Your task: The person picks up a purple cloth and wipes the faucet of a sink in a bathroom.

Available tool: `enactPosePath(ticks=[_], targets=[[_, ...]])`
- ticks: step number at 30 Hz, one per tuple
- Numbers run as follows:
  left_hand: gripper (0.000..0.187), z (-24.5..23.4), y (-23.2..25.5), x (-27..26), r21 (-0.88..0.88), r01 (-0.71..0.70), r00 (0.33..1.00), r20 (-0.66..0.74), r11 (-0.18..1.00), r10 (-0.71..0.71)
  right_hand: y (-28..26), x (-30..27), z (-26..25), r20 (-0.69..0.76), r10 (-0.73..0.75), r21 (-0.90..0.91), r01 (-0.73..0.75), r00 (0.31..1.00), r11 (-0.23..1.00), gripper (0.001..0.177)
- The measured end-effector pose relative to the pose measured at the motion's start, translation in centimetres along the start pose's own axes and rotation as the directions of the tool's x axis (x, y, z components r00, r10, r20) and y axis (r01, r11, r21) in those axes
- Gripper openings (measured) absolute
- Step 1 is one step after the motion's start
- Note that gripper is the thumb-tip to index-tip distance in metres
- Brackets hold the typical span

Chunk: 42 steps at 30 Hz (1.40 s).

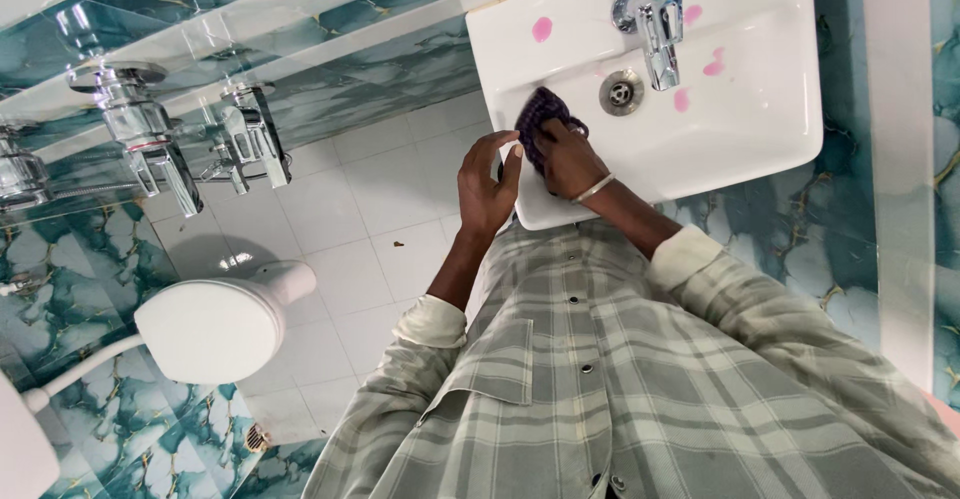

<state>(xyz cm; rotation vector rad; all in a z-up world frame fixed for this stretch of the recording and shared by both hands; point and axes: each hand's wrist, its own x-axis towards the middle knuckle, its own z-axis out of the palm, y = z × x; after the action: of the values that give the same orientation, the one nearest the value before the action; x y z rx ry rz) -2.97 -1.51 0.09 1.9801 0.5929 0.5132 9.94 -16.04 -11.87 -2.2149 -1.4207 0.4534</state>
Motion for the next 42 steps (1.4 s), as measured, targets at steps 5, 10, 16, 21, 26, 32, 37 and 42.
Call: enactPosePath(ticks=[5,10,16,21,26,32,37,42], targets=[[0.019,1.6,0.7,0.2,-0.003,-0.077,0.992,0.097,0.997,0.077,4.7,1.2,-3.9,-0.186,0.135,-0.163,-0.166,0.973,0.973,0.032],[0.019,1.2,1.1,0.0,0.018,-0.082,0.99,0.119,0.996,0.079,8.4,-2.5,-2.6,-0.259,0.562,-0.29,-0.618,0.786,0.731,0.038],[0.02,0.6,0.9,-0.7,0.02,-0.027,0.992,0.122,0.999,0.025,9.4,5.2,1.1,-0.195,0.77,0.38,-0.677,0.608,0.631,0.032],[0.021,0.4,0.8,-0.8,0.02,-0.052,0.994,0.095,0.998,0.05,8.6,3.1,0.8,0.057,0.647,0.592,-0.548,0.76,0.591,0.03],[0.016,0.4,0.5,-1.2,0.103,-0.177,0.981,0.093,0.979,0.168,3.7,0.6,3.5,-0.145,0.247,0.353,-0.183,0.958,0.918,0.043],[0.019,0.0,1.6,-0.1,-0.01,-0.067,0.97,0.235,0.998,0.067,7.7,-3.0,-1.8,0.018,0.529,-0.213,-0.514,0.849,0.831,0.046],[0.019,-1.2,2.6,-0.8,-0.004,-0.095,0.976,0.198,0.996,0.093,12.1,2.0,-2.3,-0.235,0.934,0.754,-0.555,0.269,0.35,0.042],[0.023,-2.8,3.1,-1.7,0.041,0.134,0.961,0.237,0.99,-0.14,7.5,4.0,1.2,-0.275,0.857,0.745,-0.467,0.436,0.477,0.031]])
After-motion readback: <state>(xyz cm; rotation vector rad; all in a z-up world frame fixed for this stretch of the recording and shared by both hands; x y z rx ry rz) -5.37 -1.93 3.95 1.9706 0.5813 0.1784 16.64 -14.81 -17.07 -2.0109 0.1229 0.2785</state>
